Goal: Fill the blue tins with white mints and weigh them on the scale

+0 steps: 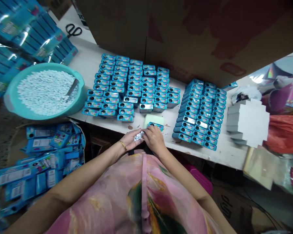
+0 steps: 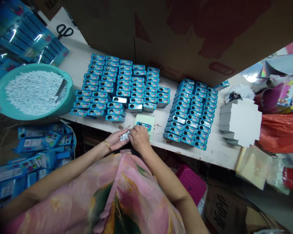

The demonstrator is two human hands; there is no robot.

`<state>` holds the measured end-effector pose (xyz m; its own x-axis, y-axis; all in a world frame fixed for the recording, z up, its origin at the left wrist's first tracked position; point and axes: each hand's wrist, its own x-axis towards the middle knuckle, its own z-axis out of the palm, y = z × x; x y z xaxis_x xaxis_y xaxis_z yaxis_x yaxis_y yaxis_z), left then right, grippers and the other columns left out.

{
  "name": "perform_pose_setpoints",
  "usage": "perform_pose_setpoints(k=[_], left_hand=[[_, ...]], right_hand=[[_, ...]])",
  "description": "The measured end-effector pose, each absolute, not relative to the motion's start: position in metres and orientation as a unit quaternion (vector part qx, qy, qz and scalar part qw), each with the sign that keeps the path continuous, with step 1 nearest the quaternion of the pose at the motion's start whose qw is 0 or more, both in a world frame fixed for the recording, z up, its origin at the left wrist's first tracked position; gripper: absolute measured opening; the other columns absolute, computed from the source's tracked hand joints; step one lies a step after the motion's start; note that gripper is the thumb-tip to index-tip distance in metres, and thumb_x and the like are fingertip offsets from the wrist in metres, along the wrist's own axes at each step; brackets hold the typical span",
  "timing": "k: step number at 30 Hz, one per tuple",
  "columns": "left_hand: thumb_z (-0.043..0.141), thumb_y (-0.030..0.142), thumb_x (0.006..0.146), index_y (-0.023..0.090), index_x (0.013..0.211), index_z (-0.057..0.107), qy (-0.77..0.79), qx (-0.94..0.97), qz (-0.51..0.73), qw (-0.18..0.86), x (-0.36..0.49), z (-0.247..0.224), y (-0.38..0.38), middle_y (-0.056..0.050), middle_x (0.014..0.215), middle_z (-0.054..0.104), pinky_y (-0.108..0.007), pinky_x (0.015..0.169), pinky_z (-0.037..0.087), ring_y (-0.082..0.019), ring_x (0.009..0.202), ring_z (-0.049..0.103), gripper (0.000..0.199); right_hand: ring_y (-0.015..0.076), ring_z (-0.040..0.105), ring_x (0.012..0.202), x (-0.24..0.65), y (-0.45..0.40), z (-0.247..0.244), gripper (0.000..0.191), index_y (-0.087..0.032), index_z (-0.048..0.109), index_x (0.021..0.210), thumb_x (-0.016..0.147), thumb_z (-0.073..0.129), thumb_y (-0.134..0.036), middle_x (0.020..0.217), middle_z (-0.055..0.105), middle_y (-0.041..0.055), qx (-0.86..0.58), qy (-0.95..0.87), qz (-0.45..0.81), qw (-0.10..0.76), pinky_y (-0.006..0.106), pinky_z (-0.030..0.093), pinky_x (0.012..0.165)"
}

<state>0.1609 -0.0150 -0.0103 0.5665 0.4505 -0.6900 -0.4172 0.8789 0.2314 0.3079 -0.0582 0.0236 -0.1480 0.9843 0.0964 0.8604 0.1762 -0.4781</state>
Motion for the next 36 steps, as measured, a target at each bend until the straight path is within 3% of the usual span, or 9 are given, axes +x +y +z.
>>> perform_pose_setpoints(k=[3,7,15,23,30,36], left_hand=[[0.055,0.016,0.078,0.01,0.081,0.059,0.421,0.052,0.242,0.873,0.165,-0.01,-0.02,-0.006,0.071,0.061,-0.022,0.054,0.05,-0.012,0.061,0.059,0.009],[0.057,0.019,0.077,0.009,0.077,0.059,0.43,0.069,0.224,0.872,0.169,-0.011,-0.025,-0.006,0.066,0.06,-0.023,0.054,0.05,-0.012,0.06,0.058,0.01],[0.054,0.018,0.078,0.006,0.082,0.062,0.415,0.039,0.208,0.885,0.177,-0.01,-0.014,-0.008,0.067,0.062,-0.019,0.049,0.048,-0.013,0.061,0.06,0.014],[0.05,0.012,0.078,0.002,0.089,0.063,0.442,0.012,0.224,0.868,0.155,-0.008,-0.009,-0.015,0.076,0.065,-0.022,0.059,0.052,-0.016,0.067,0.063,0.02],[0.056,0.004,0.07,0.006,0.089,0.065,0.438,0.057,0.142,0.886,0.149,-0.002,-0.036,-0.014,0.083,0.067,-0.03,0.069,0.052,-0.019,0.075,0.063,0.021],[0.061,0.006,0.067,0.009,0.085,0.067,0.414,0.093,0.066,0.903,0.148,-0.003,-0.047,-0.013,0.083,0.068,-0.029,0.071,0.05,-0.019,0.075,0.063,0.019]], right_hand=[[0.0209,0.045,0.081,0.304,-0.054,0.021,0.018,-0.021,0.062,0.089,0.083,0.046,-0.028,0.085,0.055,0.0075,-0.624,-0.748,0.152,0.17,0.034,0.035,0.072],[0.0198,0.046,0.08,0.313,-0.059,0.016,0.018,-0.021,0.061,0.088,0.084,0.044,-0.025,0.084,0.056,0.0067,-0.59,-0.769,0.175,0.173,0.034,0.035,0.073],[0.0169,0.051,0.083,0.333,-0.056,0.008,0.015,-0.021,0.058,0.089,0.084,0.045,-0.026,0.085,0.059,0.0042,-0.616,-0.695,0.217,0.299,0.031,0.04,0.077],[0.0189,0.051,0.085,0.362,-0.057,0.014,0.021,-0.022,0.058,0.099,0.084,0.044,-0.027,0.087,0.058,0.0057,-0.662,-0.651,0.187,0.321,0.035,0.04,0.08],[0.0195,0.05,0.082,0.314,-0.097,0.016,0.022,-0.022,0.06,0.098,0.084,0.044,-0.028,0.087,0.058,0.0078,-0.572,-0.766,0.229,0.182,0.033,0.042,0.072],[0.0169,0.05,0.078,0.31,-0.119,0.004,0.016,-0.022,0.061,0.088,0.082,0.048,-0.03,0.082,0.056,0.0047,-0.605,-0.718,0.278,0.201,0.029,0.042,0.069]])
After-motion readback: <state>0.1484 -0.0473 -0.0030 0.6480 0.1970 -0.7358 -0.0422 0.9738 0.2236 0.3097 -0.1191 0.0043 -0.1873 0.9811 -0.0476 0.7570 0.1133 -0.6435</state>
